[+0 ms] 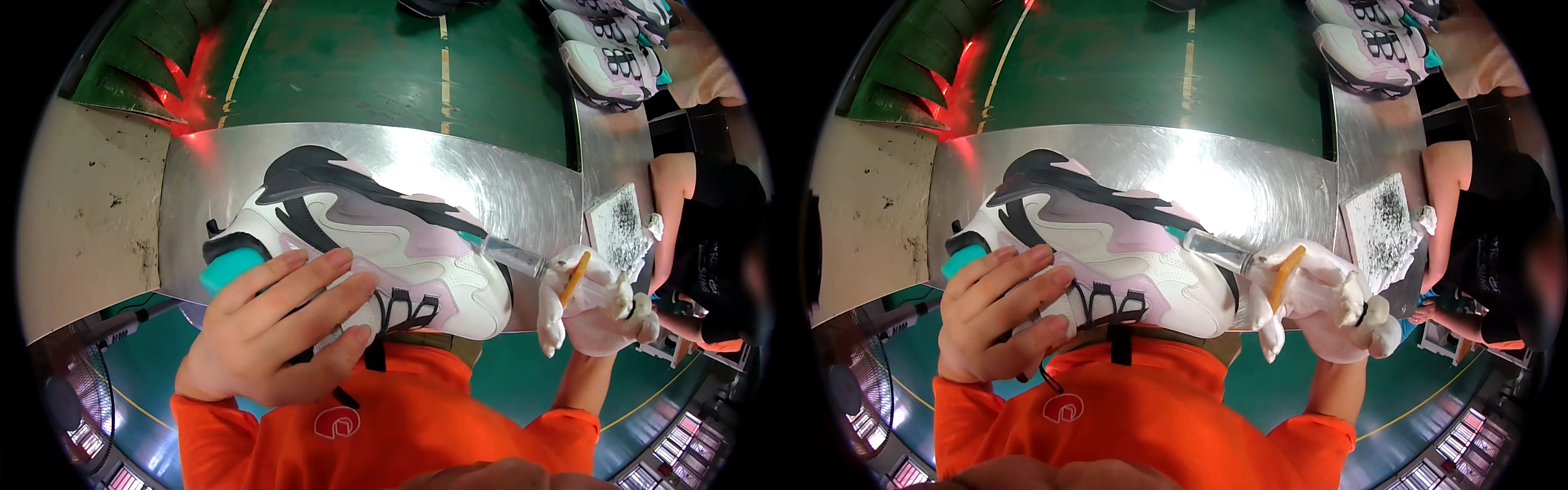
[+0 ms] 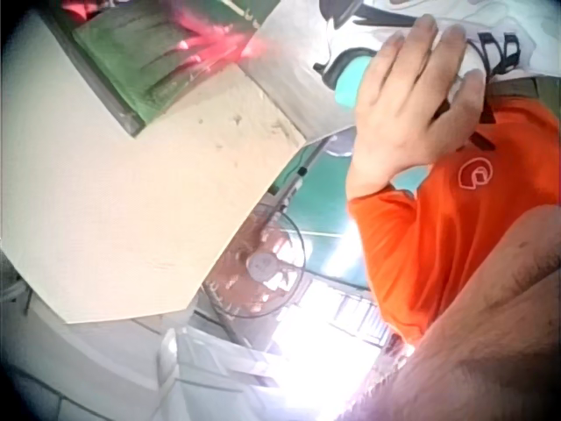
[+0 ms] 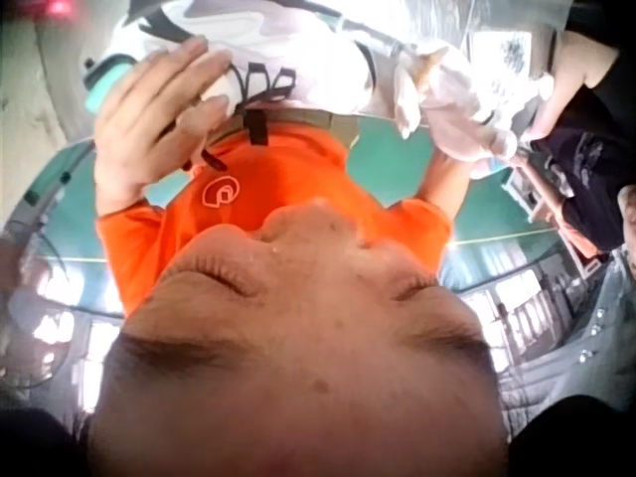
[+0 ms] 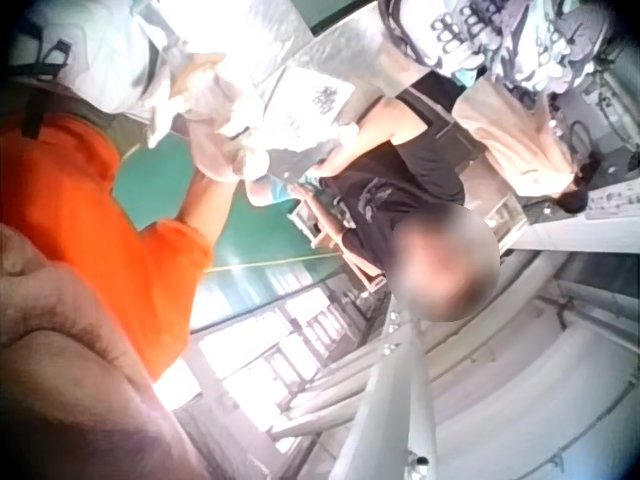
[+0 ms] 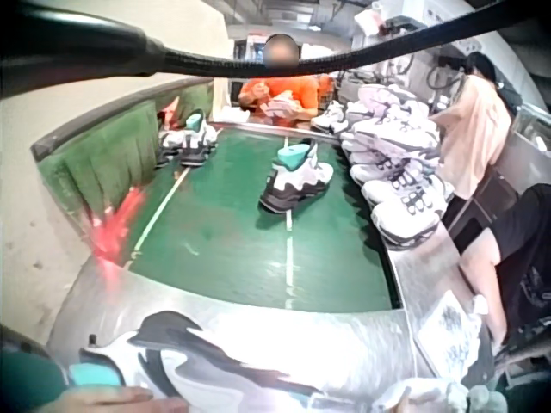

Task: The person injects a liquid substance into the side of a white and pink sneaker using a syringe. They hold the shoe steady with one hand while operating the syringe with the other, repeating the injection process on multiple shoes lined up on a metal table.

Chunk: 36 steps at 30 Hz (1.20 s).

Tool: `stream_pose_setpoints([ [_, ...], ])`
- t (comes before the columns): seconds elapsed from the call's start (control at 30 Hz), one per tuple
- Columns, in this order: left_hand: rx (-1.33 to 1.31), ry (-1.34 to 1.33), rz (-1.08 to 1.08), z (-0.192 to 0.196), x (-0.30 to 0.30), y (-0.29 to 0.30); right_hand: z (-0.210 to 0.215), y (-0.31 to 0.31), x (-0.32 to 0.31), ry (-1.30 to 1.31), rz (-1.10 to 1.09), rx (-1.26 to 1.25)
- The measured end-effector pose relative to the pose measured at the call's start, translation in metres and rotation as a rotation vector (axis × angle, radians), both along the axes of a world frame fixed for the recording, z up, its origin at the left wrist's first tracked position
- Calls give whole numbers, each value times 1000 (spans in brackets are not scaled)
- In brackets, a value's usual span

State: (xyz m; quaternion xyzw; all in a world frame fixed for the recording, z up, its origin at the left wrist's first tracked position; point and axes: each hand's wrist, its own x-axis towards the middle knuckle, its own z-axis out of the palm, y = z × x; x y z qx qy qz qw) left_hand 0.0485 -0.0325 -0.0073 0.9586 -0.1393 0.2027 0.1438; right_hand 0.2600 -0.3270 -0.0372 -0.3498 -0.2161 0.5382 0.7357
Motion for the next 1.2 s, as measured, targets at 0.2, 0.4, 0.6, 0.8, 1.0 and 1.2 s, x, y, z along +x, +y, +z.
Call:
stream_pose_setpoints([
  [0.2,-1,-48,-18,-3,2,1,4,-8,-3,-3,-48,-74],
  [0.4,27,-49,3,-2,2,-1,6,-14,-5,1,-76,-125],
  [0.6,28,-36,10,1,2,-2,6,-20,-8,8,-94,-143],
  [0.8,42,-52,1,0,2,-4,3,-17,-18,32,-109,-89],
  [1.0,55,-13,17,-2,-5,-9,-15,-26,-21,118,-125,71],
  [1.2,127,-40,113,-6,-17,-31,-30,-44,-23,134,-111,84],
])
